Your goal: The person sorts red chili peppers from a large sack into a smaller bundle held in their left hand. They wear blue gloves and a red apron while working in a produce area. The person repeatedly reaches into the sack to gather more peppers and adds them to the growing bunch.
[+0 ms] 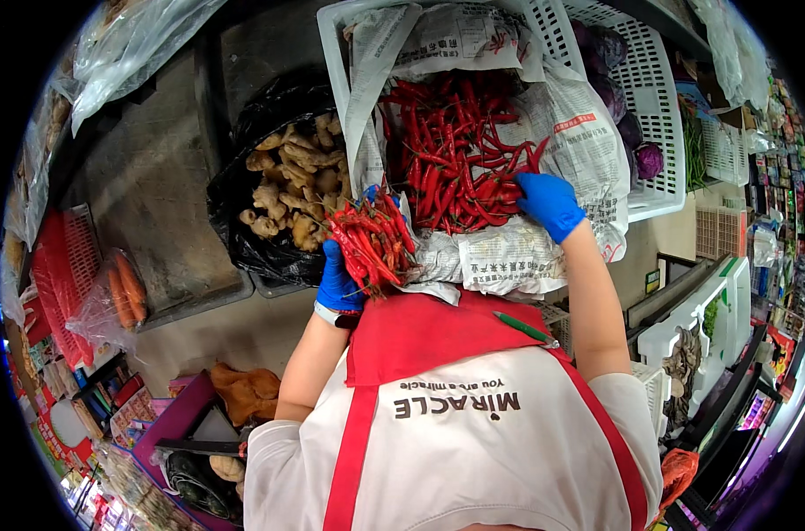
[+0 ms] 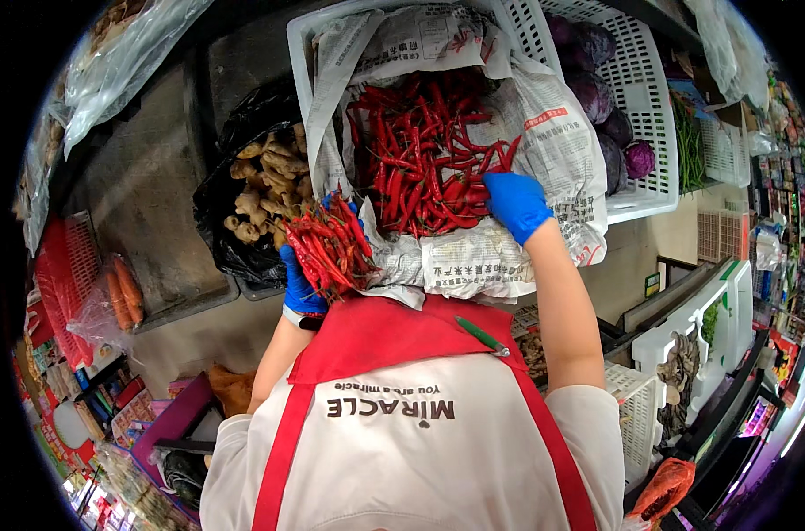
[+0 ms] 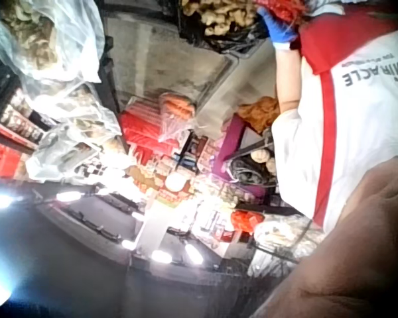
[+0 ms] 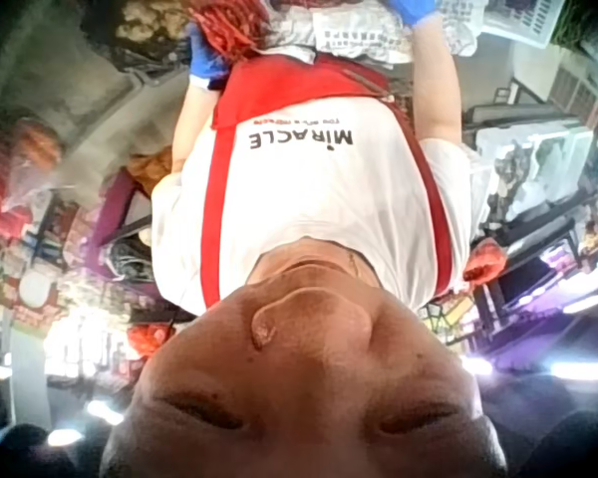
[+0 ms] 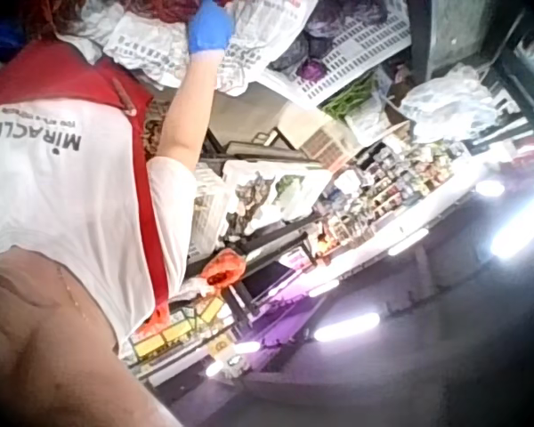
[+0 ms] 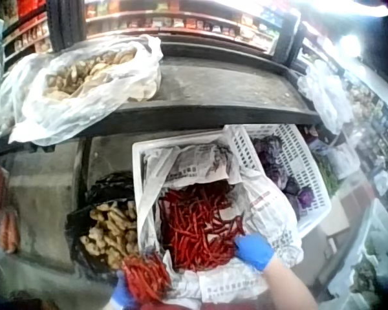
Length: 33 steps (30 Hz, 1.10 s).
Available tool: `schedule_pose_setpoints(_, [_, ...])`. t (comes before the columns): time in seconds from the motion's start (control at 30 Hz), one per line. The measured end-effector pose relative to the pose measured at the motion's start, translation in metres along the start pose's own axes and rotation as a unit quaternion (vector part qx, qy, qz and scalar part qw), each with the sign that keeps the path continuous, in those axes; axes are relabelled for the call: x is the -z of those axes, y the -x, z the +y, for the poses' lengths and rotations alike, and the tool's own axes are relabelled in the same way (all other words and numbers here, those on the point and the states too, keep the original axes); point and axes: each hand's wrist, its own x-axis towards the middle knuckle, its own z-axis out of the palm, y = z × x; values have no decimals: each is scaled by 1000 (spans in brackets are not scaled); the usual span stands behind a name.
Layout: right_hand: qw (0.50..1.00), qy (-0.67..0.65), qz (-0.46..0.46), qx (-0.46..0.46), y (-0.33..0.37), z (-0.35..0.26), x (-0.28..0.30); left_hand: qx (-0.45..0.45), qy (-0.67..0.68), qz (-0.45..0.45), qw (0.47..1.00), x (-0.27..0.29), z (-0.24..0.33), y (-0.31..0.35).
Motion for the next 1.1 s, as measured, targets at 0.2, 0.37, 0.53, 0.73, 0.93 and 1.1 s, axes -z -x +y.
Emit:
schedule_pose_setpoints(0.2, [999, -26, -8, -23, 26, 8, 17, 1, -10, -5, 1000, -17, 5, -2])
schedule_pose_setpoints(0.37, [992, -119, 18, -28, 14, -17, 31, -3, -19, -5, 1000, -17, 6, -3])
schedule_pose_setpoints(0.53, [988, -128, -3, 84, -5, -43, -5, -1, 21, 15, 1000, 1, 3, -3])
schedule_pose_setpoints(0.73, [994, -89, -44, 35, -5, -25, 13, 0, 28, 33, 999, 4, 1, 3])
schedule_pose_setpoints(0.93, [993, -80, 87, -2, -81, -15, 46, -1, 32, 8, 999, 3, 1, -1])
schedule_pose_setpoints(1.1, [966, -31, 246, 73, -152, -2, 14, 21, 65, -20, 997, -11, 5, -8])
